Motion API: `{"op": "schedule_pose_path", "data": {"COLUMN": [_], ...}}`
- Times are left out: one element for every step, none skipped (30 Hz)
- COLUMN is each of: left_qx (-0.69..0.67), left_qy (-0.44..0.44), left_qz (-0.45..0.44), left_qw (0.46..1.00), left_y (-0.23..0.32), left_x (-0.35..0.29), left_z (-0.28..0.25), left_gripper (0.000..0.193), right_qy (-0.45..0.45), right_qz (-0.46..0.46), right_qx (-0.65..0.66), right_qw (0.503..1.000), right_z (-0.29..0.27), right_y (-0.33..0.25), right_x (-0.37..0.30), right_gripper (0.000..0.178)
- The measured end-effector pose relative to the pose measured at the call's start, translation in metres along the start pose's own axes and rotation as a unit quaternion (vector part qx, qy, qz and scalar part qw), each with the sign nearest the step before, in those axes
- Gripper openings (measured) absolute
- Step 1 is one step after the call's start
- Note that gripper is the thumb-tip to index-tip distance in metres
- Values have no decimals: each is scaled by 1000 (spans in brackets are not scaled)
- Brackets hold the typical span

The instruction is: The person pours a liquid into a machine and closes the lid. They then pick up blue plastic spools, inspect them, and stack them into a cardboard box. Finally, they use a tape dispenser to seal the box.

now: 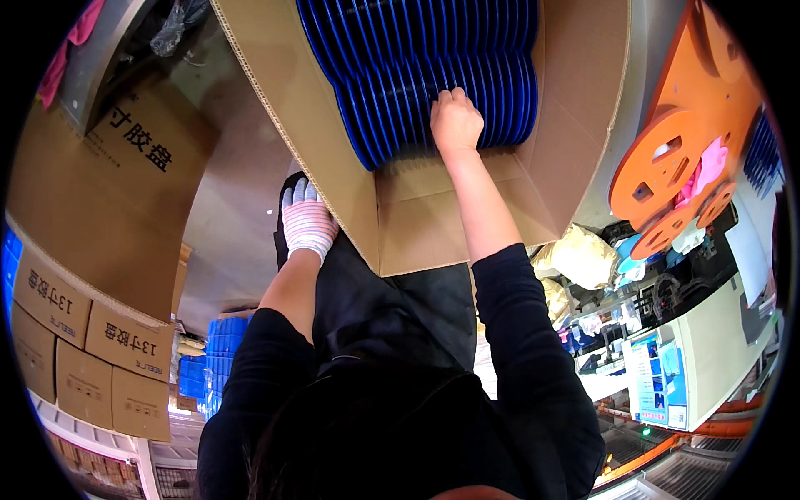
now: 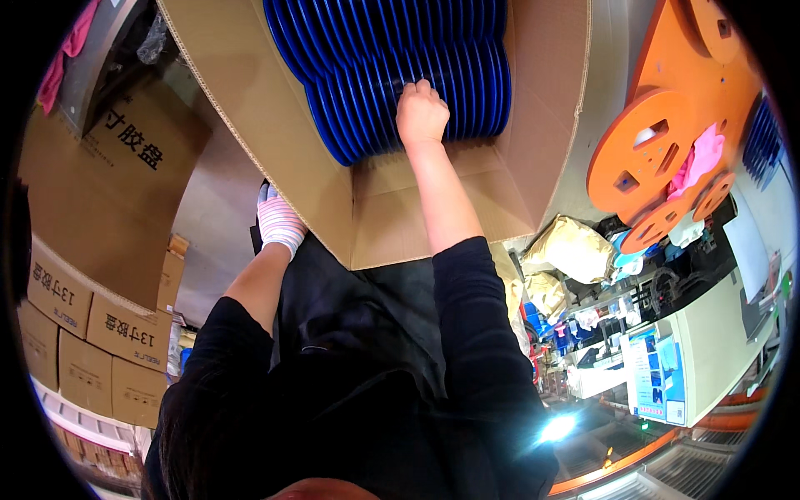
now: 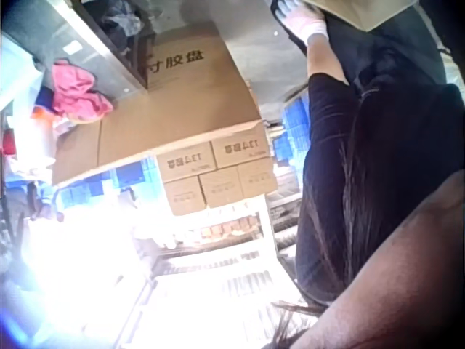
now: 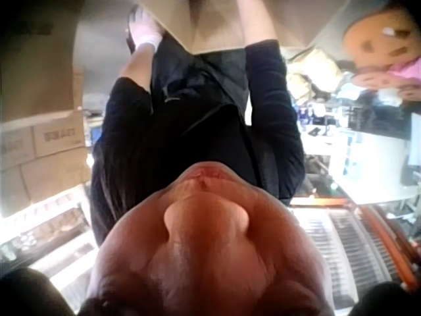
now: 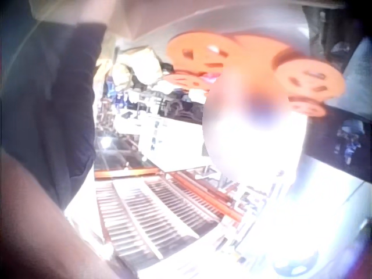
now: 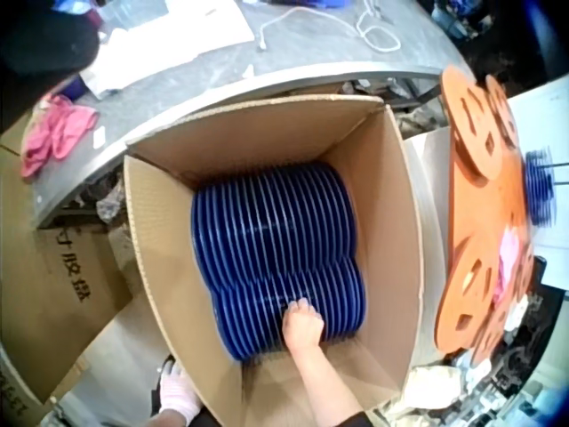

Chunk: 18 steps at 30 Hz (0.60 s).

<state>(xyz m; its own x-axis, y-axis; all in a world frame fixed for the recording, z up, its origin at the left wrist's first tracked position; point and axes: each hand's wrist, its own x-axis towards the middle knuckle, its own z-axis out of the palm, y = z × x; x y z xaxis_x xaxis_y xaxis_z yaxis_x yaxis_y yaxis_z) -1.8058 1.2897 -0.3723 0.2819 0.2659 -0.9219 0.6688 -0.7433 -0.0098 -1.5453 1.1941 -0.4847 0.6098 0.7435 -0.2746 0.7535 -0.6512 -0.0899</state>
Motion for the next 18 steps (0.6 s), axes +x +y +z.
{"op": "schedule_pose_path", "data": {"left_qx": [-15, -28, -40, -38, -35, -43, -44, -39, -32, -41, -35, -31, -26, -44, -63, -84, -90, -108], "left_qy": [-13, -25, -37, -4, 27, -28, -4, 4, 12, 25, 22, 14, 6, 2, -1, 129, 121, 135], "left_qz": [-2, -3, -2, 1, 5, 4, 10, 9, 9, 11, 9, 13, 17, 20, 21, 43, 39, 39], "left_qw": [1000, 999, 999, 999, 999, 999, 999, 999, 999, 999, 999, 999, 1000, 999, 998, 987, 988, 984], "left_y": [0, 1, 1, 0, 0, 0, -2, 0, 1, 1, 2, 3, 3, 4, 5, 6, 4, 6], "left_x": [1, 3, 6, 6, 3, 4, 3, 3, 3, 5, 7, 5, 5, 3, 2, -1, 2, 0], "left_z": [-3, -8, -12, -3, -2, -3, 5, 6, 6, 6, 3, -5, -12, -21, -26, -21, -13, -14], "left_gripper": [61, 61, 61, 61, 61, 60, 59, 59, 59, 58, 57, 56, 55, 54, 52, 36, 37, 38], "right_qy": [-9, -18, -25, -2, 16, 51, 86, 109, 133, 116, 100, 80, 61, 52, 43, 63, 79, 72], "right_qz": [5, 11, 20, 21, 34, 38, 37, 43, 49, 124, 197, 240, 279, 263, 245, 186, 125, 129], "right_qx": [13, 25, 37, 64, 90, 137, 185, 226, 268, 373, 473, 529, 583, 588, 594, 579, 562, 561], "right_qw": [1000, 999, 999, 998, 995, 988, 978, 967, 953, 912, 853, 810, 761, 763, 765, 791, 814, 815], "right_z": [-4, -9, -14, -21, -34, -46, -65, -84, -105, -131, -155, -178, -199, -221, -238, -257, -277, -290], "right_y": [0, 1, 2, 2, -1, -5, -9, -12, -15, -21, -26, -26, -24, -19, -11, 1, 12, 23], "right_x": [0, -2, -5, -9, -13, -19, -23, -29, -37, -47, -62, -81, -101, -125, -143, -146, -147, -155], "right_gripper": [10, 11, 12, 15, 10, 8, 6, 4, 5, 6, 8, 9, 10, 8, 7, 9, 13, 17]}}
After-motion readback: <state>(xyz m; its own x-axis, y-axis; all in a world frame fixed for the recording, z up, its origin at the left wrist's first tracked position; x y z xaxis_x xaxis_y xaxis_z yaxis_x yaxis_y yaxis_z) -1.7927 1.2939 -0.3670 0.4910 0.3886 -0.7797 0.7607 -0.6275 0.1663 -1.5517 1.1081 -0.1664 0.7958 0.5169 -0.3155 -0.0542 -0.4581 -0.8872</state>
